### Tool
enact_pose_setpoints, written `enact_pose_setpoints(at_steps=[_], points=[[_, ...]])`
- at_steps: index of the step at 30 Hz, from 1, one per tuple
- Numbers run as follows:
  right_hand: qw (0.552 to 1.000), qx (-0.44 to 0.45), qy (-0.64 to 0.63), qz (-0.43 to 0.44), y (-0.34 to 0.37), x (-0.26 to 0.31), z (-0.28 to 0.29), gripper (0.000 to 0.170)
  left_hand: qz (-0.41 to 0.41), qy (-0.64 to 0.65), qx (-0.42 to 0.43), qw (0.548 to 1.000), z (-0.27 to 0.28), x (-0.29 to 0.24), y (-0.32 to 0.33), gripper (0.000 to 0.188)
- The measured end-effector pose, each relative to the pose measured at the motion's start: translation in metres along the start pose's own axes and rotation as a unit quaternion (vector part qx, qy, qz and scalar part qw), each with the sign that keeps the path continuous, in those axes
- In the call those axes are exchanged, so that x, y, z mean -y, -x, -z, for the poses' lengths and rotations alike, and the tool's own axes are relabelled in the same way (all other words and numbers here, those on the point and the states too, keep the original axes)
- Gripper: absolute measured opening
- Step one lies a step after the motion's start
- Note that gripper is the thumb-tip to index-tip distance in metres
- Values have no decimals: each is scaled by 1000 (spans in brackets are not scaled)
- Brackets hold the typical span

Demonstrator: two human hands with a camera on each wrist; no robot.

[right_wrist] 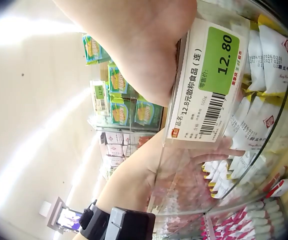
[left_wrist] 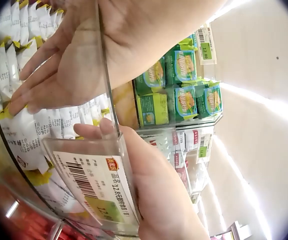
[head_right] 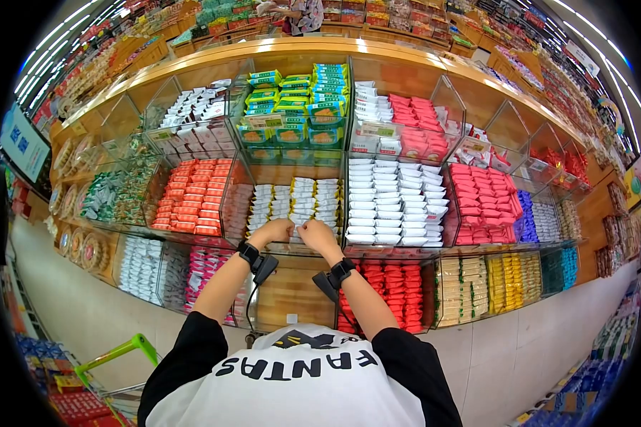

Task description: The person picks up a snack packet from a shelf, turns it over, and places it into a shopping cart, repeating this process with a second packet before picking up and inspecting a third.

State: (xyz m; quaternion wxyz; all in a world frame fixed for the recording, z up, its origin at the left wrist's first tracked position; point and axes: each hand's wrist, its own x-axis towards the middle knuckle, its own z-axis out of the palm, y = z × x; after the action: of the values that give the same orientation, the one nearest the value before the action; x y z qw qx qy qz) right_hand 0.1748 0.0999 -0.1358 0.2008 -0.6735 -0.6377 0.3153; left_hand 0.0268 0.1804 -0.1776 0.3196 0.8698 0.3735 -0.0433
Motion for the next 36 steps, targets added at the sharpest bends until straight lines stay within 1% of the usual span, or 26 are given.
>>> enact_pose_setpoints(at_steps=[2,6,11,18,20,21,25,27,29,30,32,36], points=[[1000,-2,0,2,1,1,1,34,-8,0,-14,1000,-2,2,-1,20],[1000,-13,-1,12,0,-1,-1,33,-10,1,-15,1000,1,-1,1,18],[1000,-22,1,22,0,-3,-3,33,-10,11,-22,1000,2,-1,2,10],[999,-19,-9,25,-2,-5,-4,33,-23,16,-56,998,-2,0,0,10],[1000,-2,-7,18,-3,-5,-3,32,11,-8,-57,998,-4,0,-3,10],[1000,13,-6,11,-3,-4,-2,32,11,-8,-56,998,-3,-2,-2,10],[1000,-2,-21,12,-2,-4,-3,30,26,25,-75,997,-2,-5,0,7],[999,-21,-21,27,-3,-5,-5,30,31,33,-85,995,1,-7,2,6],[999,-21,-24,27,-4,-6,-4,29,56,132,-77,987,6,-12,7,4],[999,-19,-26,28,-4,-6,-4,29,56,132,-76,987,7,-15,9,4],[999,-21,-30,33,-2,-6,-5,28,42,183,-99,977,10,-19,14,5],[997,-13,-46,56,-5,-10,-6,30,31,189,-112,975,8,-19,14,5]])
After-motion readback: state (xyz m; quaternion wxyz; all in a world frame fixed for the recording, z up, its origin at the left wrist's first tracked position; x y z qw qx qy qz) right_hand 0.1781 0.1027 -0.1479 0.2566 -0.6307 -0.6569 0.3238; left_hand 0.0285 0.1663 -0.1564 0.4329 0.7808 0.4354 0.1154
